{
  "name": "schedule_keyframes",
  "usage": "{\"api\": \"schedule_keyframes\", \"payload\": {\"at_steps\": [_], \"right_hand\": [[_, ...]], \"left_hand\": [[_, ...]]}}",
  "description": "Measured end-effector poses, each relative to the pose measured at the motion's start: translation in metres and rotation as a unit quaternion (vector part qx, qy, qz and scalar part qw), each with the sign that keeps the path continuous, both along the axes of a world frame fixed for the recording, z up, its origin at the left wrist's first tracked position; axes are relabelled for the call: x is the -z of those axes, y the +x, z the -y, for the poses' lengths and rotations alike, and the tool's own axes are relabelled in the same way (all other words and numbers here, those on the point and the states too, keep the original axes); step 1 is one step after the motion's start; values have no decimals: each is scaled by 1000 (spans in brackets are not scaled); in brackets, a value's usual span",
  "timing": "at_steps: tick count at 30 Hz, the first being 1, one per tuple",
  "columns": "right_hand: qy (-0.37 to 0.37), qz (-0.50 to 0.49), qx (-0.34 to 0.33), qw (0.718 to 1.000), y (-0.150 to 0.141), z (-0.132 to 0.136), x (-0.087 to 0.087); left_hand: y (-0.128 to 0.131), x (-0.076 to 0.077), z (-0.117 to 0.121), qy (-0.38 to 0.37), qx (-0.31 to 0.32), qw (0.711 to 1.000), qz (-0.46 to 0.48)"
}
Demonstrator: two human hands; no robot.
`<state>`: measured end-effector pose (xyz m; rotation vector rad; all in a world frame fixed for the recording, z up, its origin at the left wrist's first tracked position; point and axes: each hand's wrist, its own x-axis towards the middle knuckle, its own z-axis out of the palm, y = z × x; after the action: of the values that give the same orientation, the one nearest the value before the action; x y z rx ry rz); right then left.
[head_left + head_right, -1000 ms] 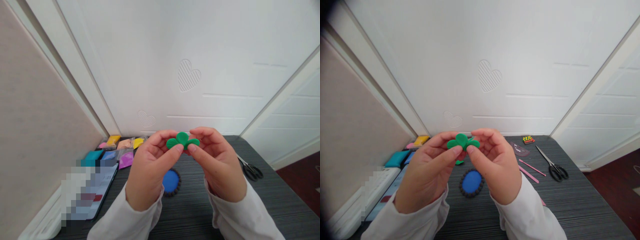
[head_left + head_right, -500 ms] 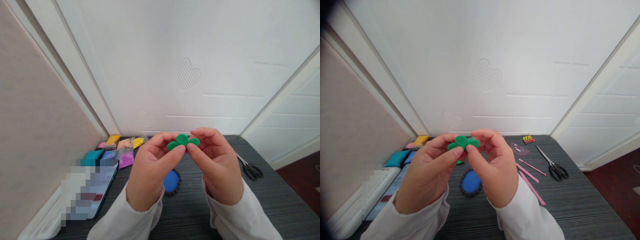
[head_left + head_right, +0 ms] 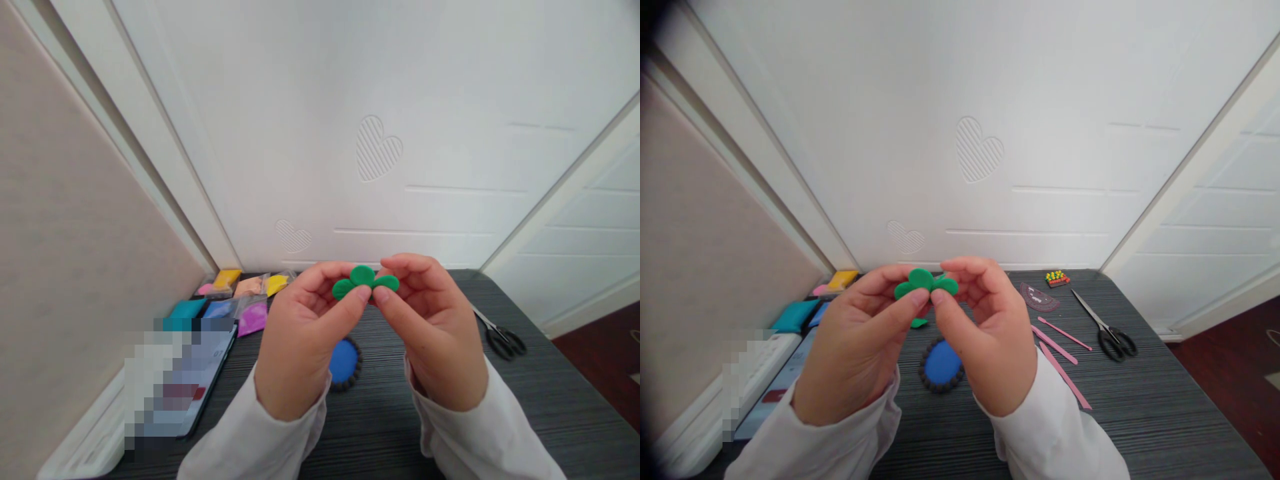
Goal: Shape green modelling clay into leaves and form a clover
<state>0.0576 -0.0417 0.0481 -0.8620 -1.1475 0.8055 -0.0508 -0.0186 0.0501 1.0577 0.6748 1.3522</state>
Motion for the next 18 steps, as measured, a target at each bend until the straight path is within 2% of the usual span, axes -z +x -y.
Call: {"api": "schedule_keyframes", "payload": {"at_steps": [5,12,18], "right_hand": [[-5,-9,-20,1000,0,0,-1],[-5,-9,3,1000,-2,0,0],[-7,-58,-65,996,6,-2,0]], "left_hand": [[0,0,0,5,7,1000,6],[4,1,0,2,3,1000,17],[1,0,-5,-29,26,998,55]]}}
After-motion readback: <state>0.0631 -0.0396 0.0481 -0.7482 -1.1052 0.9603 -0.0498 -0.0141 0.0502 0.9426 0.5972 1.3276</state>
